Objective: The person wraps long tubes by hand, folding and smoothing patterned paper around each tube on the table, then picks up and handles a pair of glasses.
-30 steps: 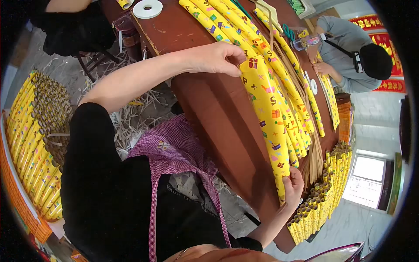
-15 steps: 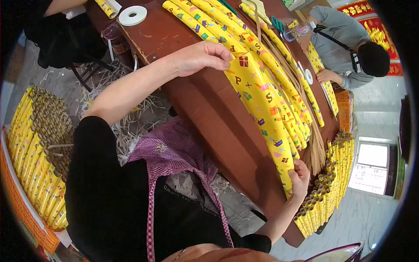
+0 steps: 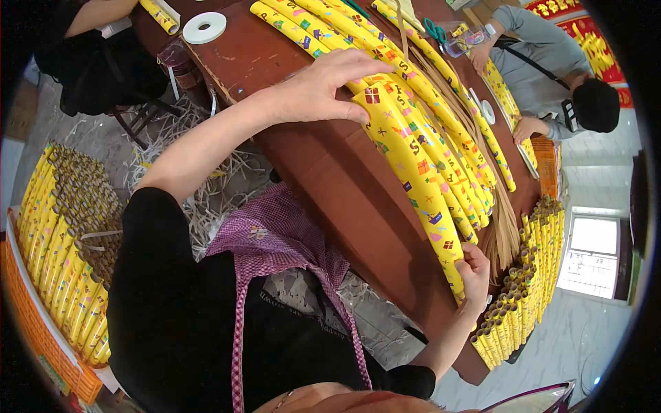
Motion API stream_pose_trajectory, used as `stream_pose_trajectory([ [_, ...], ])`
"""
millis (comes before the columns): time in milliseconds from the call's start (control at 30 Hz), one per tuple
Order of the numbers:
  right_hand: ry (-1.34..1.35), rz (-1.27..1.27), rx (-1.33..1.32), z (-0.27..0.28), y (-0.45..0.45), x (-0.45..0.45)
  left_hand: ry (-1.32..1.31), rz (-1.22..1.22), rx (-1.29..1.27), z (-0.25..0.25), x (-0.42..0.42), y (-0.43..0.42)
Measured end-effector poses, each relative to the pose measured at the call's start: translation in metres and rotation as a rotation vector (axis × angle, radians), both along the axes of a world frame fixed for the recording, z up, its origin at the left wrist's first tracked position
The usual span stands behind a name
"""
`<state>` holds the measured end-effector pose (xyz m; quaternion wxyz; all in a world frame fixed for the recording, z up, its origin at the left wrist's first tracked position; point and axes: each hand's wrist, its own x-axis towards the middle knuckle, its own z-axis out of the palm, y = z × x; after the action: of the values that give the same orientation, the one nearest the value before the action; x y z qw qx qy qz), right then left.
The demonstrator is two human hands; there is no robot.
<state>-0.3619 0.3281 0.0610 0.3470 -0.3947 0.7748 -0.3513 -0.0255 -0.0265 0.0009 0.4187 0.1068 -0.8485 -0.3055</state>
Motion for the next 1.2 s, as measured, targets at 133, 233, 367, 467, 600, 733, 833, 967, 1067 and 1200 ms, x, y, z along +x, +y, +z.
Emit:
stream_pose_trajectory([
  [133, 0.008, 0.016, 0.027, 0.001, 0.000, 0.000, -0.127, 0.115, -0.475, 0.012, 0.005, -0.005],
  [233, -0.018, 0.024, 0.036, 0.000, 0.002, -0.004, -0.106, 0.136, -0.693, 0.019, 0.007, -0.010],
  [367, 0.030, 0.033, 0.026, -0.003, 0.001, -0.003, -0.097, 0.210, -0.861, 0.022, 0.005, -0.007],
  [467, 0.131, 0.088, 0.012, -0.009, 0.006, -0.007, -0.119, 0.234, -0.944, 0.024, 0.009, -0.003],
  [600, 0.297, 0.093, 0.029, -0.002, -0.004, 0.022, -0.215, 0.316, -0.866, 0.020, 0.016, 0.007],
  [733, 0.433, 0.141, -0.120, -0.014, -0.008, 0.044, -0.363, 0.290, -0.689, 0.011, 0.030, 0.018],
  [833, 0.549, 0.151, -0.166, -0.016, -0.011, 0.057, -0.454, 0.225, -0.579, 0.013, 0.035, 0.028],
  [967, 0.687, 0.226, -0.284, -0.033, -0.009, 0.066, -0.536, 0.145, -0.587, 0.010, 0.044, 0.035],
  [1067, 0.781, 0.239, -0.364, -0.044, -0.003, 0.076, -0.575, 0.145, -0.518, 0.009, 0.052, 0.040],
  [1200, 0.858, 0.249, -0.419, -0.046, 0.002, 0.084, -0.618, 0.101, -0.434, 0.014, 0.058, 0.046],
])
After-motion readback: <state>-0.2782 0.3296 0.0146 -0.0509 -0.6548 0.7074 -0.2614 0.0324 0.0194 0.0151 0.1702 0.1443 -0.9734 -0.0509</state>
